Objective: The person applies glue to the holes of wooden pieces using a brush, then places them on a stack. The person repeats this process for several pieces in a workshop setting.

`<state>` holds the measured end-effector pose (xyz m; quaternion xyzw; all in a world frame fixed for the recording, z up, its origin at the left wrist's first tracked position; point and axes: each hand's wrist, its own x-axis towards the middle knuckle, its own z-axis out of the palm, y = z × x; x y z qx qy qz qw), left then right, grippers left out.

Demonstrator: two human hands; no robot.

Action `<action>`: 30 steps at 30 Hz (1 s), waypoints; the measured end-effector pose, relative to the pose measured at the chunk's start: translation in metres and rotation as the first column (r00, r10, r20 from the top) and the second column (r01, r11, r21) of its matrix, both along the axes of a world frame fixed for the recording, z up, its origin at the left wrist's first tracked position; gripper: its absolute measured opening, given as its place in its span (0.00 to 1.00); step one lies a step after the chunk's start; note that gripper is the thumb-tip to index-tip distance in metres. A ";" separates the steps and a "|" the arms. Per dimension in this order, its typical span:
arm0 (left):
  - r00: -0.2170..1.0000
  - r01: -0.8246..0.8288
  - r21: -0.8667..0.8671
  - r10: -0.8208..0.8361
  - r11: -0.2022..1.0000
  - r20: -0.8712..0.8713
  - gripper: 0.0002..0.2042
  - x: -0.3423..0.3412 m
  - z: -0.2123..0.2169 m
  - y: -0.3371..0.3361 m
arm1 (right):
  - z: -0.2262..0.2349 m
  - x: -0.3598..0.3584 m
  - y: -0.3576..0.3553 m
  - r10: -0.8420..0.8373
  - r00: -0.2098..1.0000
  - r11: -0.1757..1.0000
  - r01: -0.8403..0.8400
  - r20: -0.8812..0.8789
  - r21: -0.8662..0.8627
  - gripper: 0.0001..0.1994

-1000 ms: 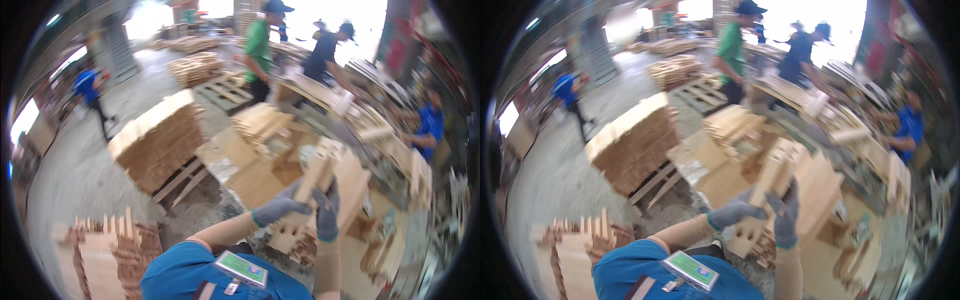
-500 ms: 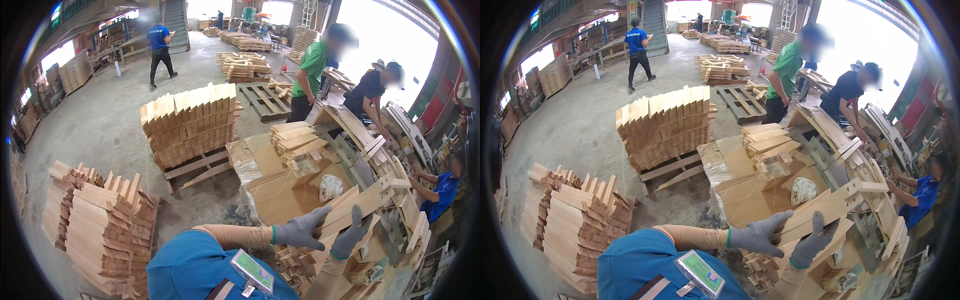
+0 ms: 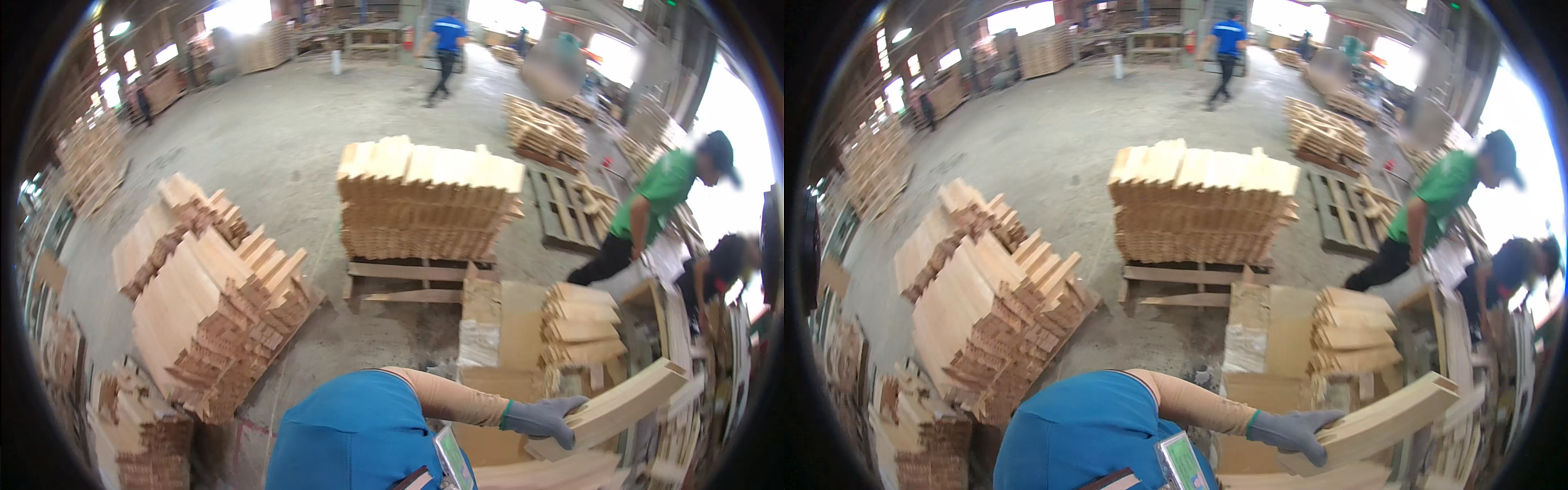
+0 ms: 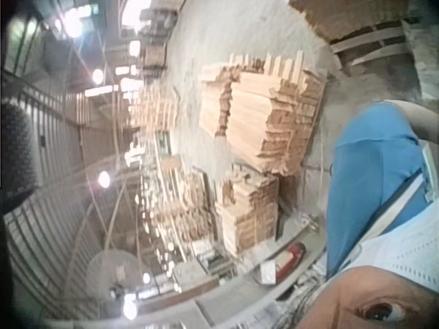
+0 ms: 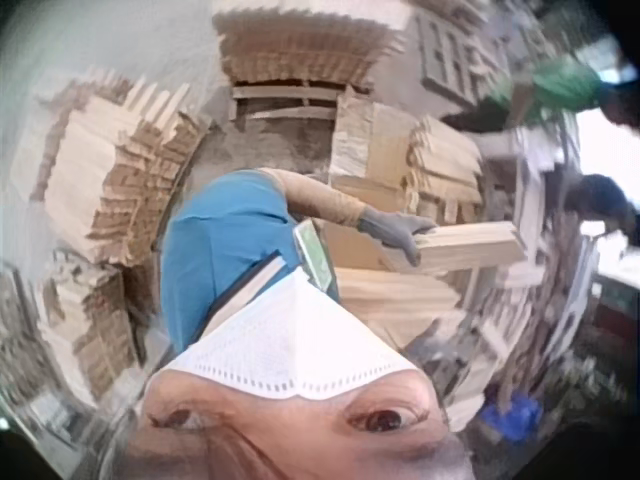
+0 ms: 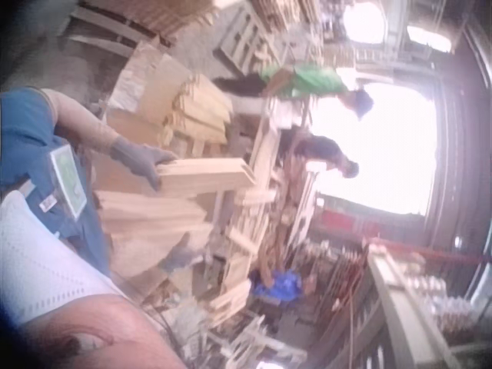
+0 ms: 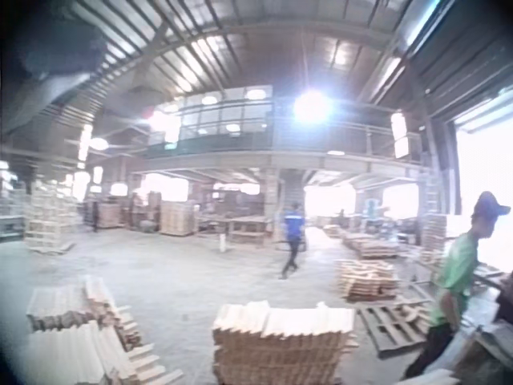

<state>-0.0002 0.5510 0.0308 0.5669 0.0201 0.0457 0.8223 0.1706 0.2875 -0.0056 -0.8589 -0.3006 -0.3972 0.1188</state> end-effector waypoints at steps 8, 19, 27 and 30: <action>0.964 -0.247 0.175 0.259 0.953 -0.054 0.42 0.044 0.005 0.109 | -0.037 0.026 0.133 0.157 0.966 0.987 -0.157 -0.207 0.015 0.30; 0.994 0.113 0.031 -0.112 0.993 -0.016 0.27 0.220 0.024 0.173 | -0.073 -0.006 -0.052 -0.433 0.744 0.896 0.417 -0.508 -0.154 0.37; 0.910 0.414 0.021 -0.412 0.910 -0.049 0.20 0.448 -0.022 0.090 | -0.057 -0.019 -0.058 -0.525 0.699 0.841 0.513 -0.487 -0.171 0.38; 0.967 0.254 0.438 -0.216 0.862 -0.134 0.22 0.529 -0.025 0.081 | -0.054 -0.011 -0.054 -0.511 0.712 0.853 0.490 -0.481 -0.181 0.39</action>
